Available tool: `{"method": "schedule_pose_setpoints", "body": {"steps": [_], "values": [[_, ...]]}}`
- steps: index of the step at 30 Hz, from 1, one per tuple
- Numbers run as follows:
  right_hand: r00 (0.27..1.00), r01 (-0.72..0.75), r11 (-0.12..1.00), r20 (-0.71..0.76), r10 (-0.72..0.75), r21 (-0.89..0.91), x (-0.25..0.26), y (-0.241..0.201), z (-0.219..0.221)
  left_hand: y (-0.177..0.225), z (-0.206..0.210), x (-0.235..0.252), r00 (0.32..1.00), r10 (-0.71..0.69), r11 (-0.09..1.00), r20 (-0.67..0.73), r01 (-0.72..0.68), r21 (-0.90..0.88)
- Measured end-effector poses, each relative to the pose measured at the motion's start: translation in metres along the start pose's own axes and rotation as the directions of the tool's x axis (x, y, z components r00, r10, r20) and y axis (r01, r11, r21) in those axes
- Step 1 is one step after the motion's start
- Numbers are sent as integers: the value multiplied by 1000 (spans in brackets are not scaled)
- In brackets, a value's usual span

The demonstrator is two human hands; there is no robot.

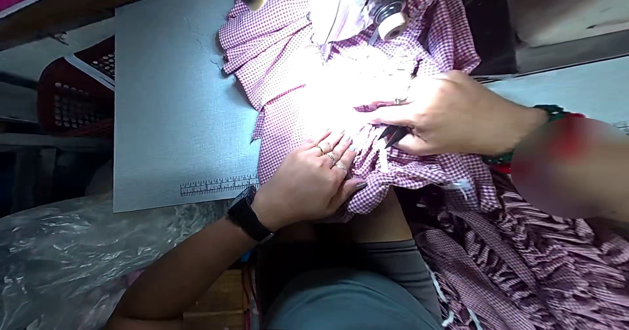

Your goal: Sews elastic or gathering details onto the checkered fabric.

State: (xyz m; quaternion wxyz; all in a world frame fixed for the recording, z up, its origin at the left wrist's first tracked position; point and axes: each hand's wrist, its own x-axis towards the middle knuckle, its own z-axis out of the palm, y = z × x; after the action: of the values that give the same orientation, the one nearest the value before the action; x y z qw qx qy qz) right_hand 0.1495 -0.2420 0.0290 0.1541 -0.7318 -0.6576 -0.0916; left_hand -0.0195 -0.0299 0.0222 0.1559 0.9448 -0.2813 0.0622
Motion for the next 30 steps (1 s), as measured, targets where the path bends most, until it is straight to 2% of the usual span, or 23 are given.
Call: {"method": "schedule_pose_setpoints", "body": {"steps": [8,12,16,20,30], "values": [[1000,-5,1000,15,5,-10,-3,-4,-1,4,3,-2,1000,-24,999,19,23,34],[997,-60,998,53,61,-13,-7,-8,-2,6,5,-2,1000,-18,999,-21,18,33],[996,-91,996,15,91,-26,-5,-9,0,10,5,-1,999,10,999,-46,-8,49],[986,-160,986,50,162,-46,-1,-11,-5,10,3,1,1000,3,997,-27,-1,77],[968,-244,966,30,248,-90,13,0,1,-2,0,11,1000,-11,991,-17,13,136]]}}
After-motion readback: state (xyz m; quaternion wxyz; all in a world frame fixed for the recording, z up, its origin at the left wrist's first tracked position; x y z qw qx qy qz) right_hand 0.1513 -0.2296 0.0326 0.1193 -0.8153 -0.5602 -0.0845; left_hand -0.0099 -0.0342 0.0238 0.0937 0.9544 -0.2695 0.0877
